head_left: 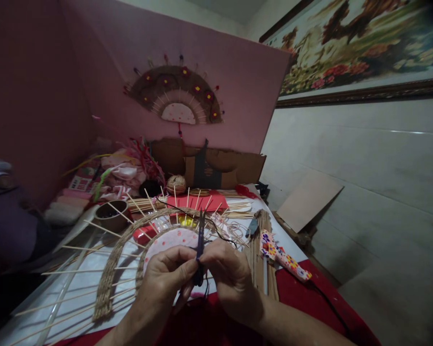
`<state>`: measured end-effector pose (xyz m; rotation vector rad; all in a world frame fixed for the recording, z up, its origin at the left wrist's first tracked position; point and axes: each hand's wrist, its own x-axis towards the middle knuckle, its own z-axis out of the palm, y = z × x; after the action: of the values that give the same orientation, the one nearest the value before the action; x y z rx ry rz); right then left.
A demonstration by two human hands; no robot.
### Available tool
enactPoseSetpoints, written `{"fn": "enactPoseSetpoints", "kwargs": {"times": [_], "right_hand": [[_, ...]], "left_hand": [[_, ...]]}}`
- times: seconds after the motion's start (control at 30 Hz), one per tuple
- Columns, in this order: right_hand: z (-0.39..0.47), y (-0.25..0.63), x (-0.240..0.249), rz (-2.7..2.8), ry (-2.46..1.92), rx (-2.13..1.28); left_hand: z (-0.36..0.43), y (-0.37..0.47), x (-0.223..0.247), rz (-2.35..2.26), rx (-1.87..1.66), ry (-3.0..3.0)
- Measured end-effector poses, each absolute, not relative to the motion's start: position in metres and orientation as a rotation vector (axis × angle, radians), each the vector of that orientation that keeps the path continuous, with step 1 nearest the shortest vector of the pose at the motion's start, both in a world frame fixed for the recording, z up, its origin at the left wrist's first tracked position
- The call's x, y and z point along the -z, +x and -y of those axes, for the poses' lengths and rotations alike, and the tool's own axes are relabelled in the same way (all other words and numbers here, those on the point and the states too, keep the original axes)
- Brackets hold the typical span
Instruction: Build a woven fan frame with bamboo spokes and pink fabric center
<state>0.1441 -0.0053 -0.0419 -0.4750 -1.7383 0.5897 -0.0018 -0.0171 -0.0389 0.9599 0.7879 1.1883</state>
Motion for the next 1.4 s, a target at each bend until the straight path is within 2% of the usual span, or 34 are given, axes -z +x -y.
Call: {"fn": "enactPoseSetpoints", "kwargs": {"times": [0.67,0.93,1.2,1.4], "right_hand": [[0.005,0.147,0.033,1.922,-0.503,-0.457],[0.010,0.145,0.039,1.820,-0.570,-0.574],[0.010,0.145,0.029,1.789,-0.722,-0.551],[0.009,0.144,0.032,1.728,-0.773,-0.716]], "left_hand": [[0.021,-0.008,0.033,-0.830,-1.196,1.044],[0.015,-0.012,0.021,-0.739,-1.190,1.042],[0.018,-0.010,0.029,-0.926,-1.243,1.211],[0.022,-0.007,0.022,-0.899,-1.277,1.342]]}}
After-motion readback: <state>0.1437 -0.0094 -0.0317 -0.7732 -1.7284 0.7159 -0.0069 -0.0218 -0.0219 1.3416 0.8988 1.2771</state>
